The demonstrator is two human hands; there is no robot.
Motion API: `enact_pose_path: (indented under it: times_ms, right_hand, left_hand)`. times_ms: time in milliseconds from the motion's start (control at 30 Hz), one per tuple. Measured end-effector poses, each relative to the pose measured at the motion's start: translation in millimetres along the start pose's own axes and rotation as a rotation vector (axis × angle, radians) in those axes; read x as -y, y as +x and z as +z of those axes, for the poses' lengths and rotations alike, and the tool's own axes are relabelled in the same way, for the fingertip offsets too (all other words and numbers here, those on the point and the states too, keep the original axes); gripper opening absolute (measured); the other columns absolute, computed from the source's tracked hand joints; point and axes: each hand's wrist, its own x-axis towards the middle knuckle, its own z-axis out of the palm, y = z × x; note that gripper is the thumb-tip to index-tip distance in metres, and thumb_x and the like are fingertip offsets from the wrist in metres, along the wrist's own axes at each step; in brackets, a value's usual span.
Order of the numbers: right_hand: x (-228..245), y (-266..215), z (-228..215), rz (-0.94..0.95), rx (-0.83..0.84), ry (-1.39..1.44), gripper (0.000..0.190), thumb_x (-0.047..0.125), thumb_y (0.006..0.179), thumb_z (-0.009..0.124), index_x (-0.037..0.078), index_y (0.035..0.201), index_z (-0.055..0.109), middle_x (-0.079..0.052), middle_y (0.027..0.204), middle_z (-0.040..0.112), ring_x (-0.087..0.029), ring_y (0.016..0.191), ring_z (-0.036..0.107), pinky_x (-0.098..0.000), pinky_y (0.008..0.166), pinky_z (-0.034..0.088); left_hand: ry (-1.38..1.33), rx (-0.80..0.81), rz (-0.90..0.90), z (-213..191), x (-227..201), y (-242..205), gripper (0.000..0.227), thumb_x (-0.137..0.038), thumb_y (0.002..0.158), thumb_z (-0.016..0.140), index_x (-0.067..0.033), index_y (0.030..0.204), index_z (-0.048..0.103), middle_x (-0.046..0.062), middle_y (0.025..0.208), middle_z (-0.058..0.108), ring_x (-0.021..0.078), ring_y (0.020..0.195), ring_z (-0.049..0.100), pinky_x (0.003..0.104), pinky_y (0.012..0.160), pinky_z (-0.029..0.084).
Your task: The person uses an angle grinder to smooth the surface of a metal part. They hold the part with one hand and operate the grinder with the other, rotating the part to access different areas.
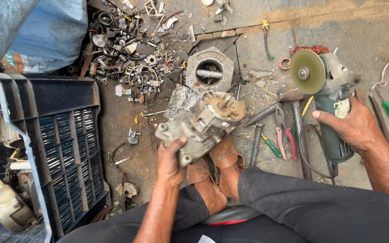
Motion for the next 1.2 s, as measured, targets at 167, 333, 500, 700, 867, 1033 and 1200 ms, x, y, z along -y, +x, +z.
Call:
enact_pose_path:
  times_ms: [167, 333, 500, 700, 867, 1033, 1200]
  right_hand:
    - [-7, 1, -1, -0.019, 0.0, 0.016, 0.062, 0.031, 0.079, 0.087, -0.001, 0.127, 0.064, -0.015, 0.101, 0.075, -0.024, 0.086, 0.072, -0.0391, 0.073, 0.058]
    - [-15, -2, -3, -0.101, -0.003, 0.124, 0.059, 0.03, 0.08, 0.085, -0.001, 0.125, 0.065, -0.013, 0.102, 0.073, -0.021, 0.087, 0.069, -0.0379, 0.077, 0.057]
    - [-15, -6, -11, -0.237, -0.011, 0.134, 0.063, 0.029, 0.079, 0.085, 0.001, 0.13, 0.061, -0.011, 0.104, 0.072, -0.018, 0.092, 0.068, -0.0345, 0.081, 0.056]
    - [-4, -7, 1, -0.204, 0.144, 0.212, 0.068, 0.037, 0.073, 0.087, -0.005, 0.122, 0.063, -0.016, 0.098, 0.073, -0.026, 0.085, 0.071, -0.0403, 0.077, 0.059]
    - [22, -13, 18, -0.346, 0.09, -0.068, 0.082, 0.042, 0.069, 0.089, -0.003, 0.13, 0.059, -0.014, 0.107, 0.075, -0.024, 0.096, 0.072, -0.0375, 0.087, 0.056]
    - [57, -20, 29, -0.424, 0.084, -0.108, 0.084, 0.043, 0.071, 0.087, -0.006, 0.133, 0.058, -0.018, 0.112, 0.075, -0.026, 0.101, 0.073, -0.0379, 0.092, 0.055]
    - [75, -21, 31, -0.368, 0.082, -0.164, 0.084, 0.045, 0.071, 0.087, -0.006, 0.131, 0.057, -0.019, 0.109, 0.075, -0.026, 0.098, 0.074, -0.038, 0.089, 0.056]
  left_hand:
    - [0.124, -0.134, 0.073, 55, 15, 2, 0.054, 0.001, 0.074, 0.072, -0.0021, 0.127, 0.06, 0.012, 0.112, 0.071, 0.025, 0.097, 0.072, 0.041, 0.089, 0.061]
    - [0.133, -0.18, 0.018, 86, 5, 26, 0.04, -0.006, 0.079, 0.07, 0.0017, 0.118, 0.065, 0.015, 0.105, 0.074, 0.026, 0.088, 0.075, 0.043, 0.08, 0.063]
    - [0.441, -0.154, 0.069, 95, -14, 46, 0.045, -0.028, 0.092, 0.072, 0.0105, 0.115, 0.069, 0.017, 0.1, 0.076, 0.0247, 0.088, 0.073, 0.042, 0.079, 0.063]
    - [0.299, -0.352, 0.206, 112, -6, 57, 0.087, -0.021, 0.079, 0.077, -0.0013, 0.147, 0.027, 0.011, 0.112, 0.054, 0.0268, 0.094, 0.069, 0.046, 0.074, 0.066]
    - [0.249, -0.206, 0.311, 131, -10, 84, 0.092, -0.011, 0.063, 0.076, -0.0019, 0.147, 0.038, 0.017, 0.107, 0.065, 0.0303, 0.089, 0.067, 0.044, 0.071, 0.061]
    - [0.409, -0.336, 0.475, 156, -17, 104, 0.088, -0.01, 0.065, 0.083, 0.0058, 0.142, 0.044, 0.021, 0.116, 0.068, 0.0275, 0.098, 0.069, 0.039, 0.09, 0.055]
    - [0.462, -0.351, 0.37, 161, -22, 104, 0.082, -0.013, 0.064, 0.079, 0.0033, 0.139, 0.048, 0.022, 0.117, 0.067, 0.0288, 0.097, 0.07, 0.041, 0.087, 0.057]
